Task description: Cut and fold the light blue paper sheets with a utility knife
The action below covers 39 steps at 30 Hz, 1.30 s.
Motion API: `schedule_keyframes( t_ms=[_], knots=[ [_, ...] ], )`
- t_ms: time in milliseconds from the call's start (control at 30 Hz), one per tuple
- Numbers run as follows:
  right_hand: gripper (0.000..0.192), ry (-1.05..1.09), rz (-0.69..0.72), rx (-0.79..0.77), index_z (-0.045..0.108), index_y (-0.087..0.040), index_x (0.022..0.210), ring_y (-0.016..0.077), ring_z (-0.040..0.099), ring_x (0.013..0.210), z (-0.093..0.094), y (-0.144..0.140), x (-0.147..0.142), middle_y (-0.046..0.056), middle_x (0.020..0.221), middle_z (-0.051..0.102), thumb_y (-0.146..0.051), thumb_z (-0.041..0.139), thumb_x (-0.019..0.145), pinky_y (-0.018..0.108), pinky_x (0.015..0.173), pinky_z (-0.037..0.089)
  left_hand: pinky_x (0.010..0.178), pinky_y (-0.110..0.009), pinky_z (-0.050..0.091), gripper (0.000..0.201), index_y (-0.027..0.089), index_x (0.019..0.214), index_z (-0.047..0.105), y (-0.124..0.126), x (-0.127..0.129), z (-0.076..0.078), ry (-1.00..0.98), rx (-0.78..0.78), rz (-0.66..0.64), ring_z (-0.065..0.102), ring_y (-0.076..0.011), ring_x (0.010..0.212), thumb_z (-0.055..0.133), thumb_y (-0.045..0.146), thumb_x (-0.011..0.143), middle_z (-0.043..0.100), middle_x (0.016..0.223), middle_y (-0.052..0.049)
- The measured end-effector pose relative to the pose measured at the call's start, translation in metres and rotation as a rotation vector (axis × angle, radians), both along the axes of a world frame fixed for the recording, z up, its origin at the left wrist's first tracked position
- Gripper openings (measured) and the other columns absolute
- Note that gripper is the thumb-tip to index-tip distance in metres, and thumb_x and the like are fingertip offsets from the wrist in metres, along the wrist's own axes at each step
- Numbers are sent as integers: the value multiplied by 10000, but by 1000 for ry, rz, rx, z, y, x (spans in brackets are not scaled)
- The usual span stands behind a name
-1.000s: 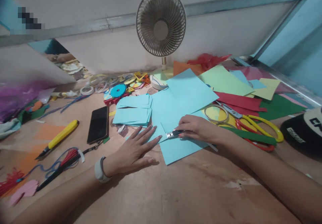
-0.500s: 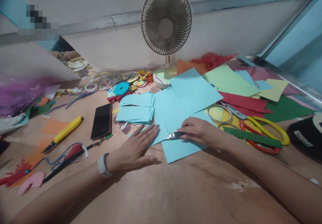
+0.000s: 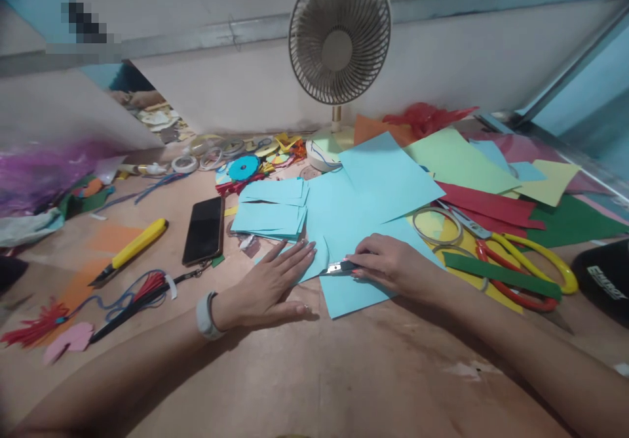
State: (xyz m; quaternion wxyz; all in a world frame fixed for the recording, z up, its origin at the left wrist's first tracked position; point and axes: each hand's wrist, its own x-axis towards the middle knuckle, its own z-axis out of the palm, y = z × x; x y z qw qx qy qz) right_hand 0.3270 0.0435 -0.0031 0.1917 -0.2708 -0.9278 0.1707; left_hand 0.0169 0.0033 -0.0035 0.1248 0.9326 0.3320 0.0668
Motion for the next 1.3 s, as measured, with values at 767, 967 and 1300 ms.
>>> schedule_keyframes(
  t_ms=[767,967,1300],
  knots=[
    [274,-3,0,110,685,-181,1171,190,629,823,7,-12,-12,109,962,683,-267,490,999,308,683,515,1233,-452,-26,951,142,1599,98,-1,2,6,14,-72,11,117,-274,1526,367,759,926,165,1633,-122],
    [253,9,17,188,685,-151,1131,195,626,814,7,-15,-25,115,933,688,-249,496,994,311,676,527,1234,-454,-24,951,151,1601,76,-1,0,5,-7,-69,7,122,-277,1525,377,751,928,159,1634,-120],
    [254,12,16,141,694,-179,1146,193,637,820,6,-17,-22,99,946,687,-246,509,985,295,665,519,1233,-487,29,771,148,1588,164,3,-4,7,-90,-125,-26,140,-270,1523,369,614,1008,199,1626,-142]
  ],
)
